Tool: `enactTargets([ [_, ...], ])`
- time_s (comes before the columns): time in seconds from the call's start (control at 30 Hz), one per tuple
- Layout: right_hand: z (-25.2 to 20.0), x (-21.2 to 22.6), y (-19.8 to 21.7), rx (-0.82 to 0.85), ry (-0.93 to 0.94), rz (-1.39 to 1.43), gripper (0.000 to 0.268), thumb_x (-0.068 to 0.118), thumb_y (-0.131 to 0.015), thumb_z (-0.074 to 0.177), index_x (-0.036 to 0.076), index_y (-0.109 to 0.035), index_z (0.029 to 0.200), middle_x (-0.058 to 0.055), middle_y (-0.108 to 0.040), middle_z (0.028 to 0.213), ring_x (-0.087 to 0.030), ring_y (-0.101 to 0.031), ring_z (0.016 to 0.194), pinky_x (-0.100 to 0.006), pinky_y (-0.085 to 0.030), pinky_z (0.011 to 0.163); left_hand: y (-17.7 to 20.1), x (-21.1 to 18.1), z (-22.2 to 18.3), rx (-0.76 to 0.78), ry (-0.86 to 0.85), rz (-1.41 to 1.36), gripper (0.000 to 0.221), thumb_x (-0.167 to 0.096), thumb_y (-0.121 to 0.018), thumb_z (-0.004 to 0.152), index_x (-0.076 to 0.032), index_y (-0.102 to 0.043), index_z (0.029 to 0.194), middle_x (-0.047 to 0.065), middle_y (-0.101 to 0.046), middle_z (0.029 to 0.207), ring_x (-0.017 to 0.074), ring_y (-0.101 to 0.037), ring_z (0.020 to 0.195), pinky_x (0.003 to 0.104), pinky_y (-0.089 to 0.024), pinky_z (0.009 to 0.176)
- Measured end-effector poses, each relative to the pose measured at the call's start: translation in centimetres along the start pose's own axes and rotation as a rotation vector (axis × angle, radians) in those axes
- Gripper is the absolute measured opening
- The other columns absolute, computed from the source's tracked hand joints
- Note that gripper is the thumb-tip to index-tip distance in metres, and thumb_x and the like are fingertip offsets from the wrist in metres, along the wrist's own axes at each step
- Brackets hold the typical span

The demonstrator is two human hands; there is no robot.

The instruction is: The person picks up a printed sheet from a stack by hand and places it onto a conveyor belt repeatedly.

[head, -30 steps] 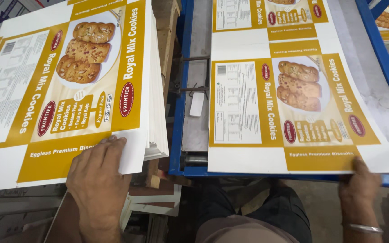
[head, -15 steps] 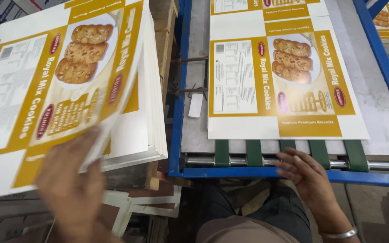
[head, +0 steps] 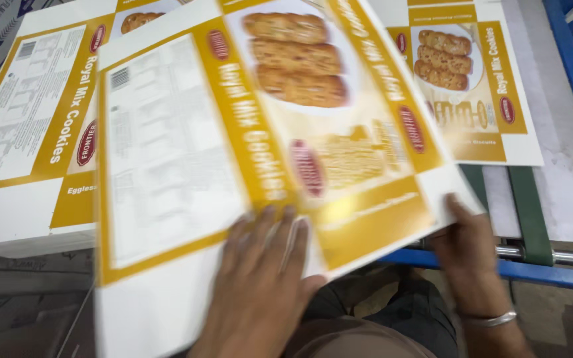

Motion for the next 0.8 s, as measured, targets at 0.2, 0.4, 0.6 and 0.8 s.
enactTargets([
  [0.2, 4.4, 3.2, 10.4, -0.138, 0.38, -0.162, 0.037, -0.002, -0.052, 0.109, -0.011, -0.051, 0.144, -0.02, -0.064, 0.137, -0.03, -0.069, 0.12, -0.042, -0.061, 0.105, 2.0, 5.7, -0.7, -0.01, 0.152, 0.184, 0.061, -0.038, -0.068, 0.089, 0.004, -0.062, 0.131, 0.023, -0.06, 0.139, 0.0391, -0.051, 0.135, 0.055, -0.035, 0.113],
  [0.4, 6.9, 4.1, 21.2, -0.339, 0.548, -0.192, 0.047, -0.003, -0.052, 0.104, -0.008, -0.036, 0.149, -0.02, -0.058, 0.141, -0.03, -0.069, 0.122, -0.044, -0.064, 0.102, 1.9, 10.2, -0.1, -0.099, 0.228, 0.232, 0.041, -0.014, -0.072, 0.089, 0.0, -0.068, 0.127, 0.016, -0.07, 0.129, 0.0297, -0.064, 0.123, 0.043, -0.049, 0.106],
  [0.6, 4.4, 1.8, 32.3, -0.369, 0.355, -0.185, 0.045, 0.011, -0.046, 0.119, -0.007, -0.043, 0.159, -0.018, -0.059, 0.155, -0.028, -0.065, 0.14, -0.041, -0.057, 0.119, 2.4, 10.1, -0.2, -0.155, 0.236, 0.24, 0.039, -0.007, -0.079, 0.081, -0.007, -0.071, 0.119, 0.01, -0.073, 0.122, 0.0257, -0.069, 0.116, 0.041, -0.053, 0.101],
  [0.8, -2.5, -0.1, 35.3, -0.509, 0.223, -0.242, 0.043, 0.01, -0.047, 0.119, -0.007, -0.043, 0.158, -0.018, -0.058, 0.155, -0.028, -0.064, 0.14, -0.04, -0.056, 0.118, 3.1, 10.2, -0.6, -0.143, 0.246, 0.319, 0.056, -0.012, -0.082, 0.063, -0.006, -0.072, 0.118, 0.013, -0.071, 0.126, 0.0309, -0.066, 0.117, 0.043, -0.052, 0.099],
])
Point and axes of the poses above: each hand's wrist, its own z-axis towards the middle knuckle, its own y-axis out of the back of the hand, x = y × z, the point moved 3 cm from there along z, towards the middle knuckle
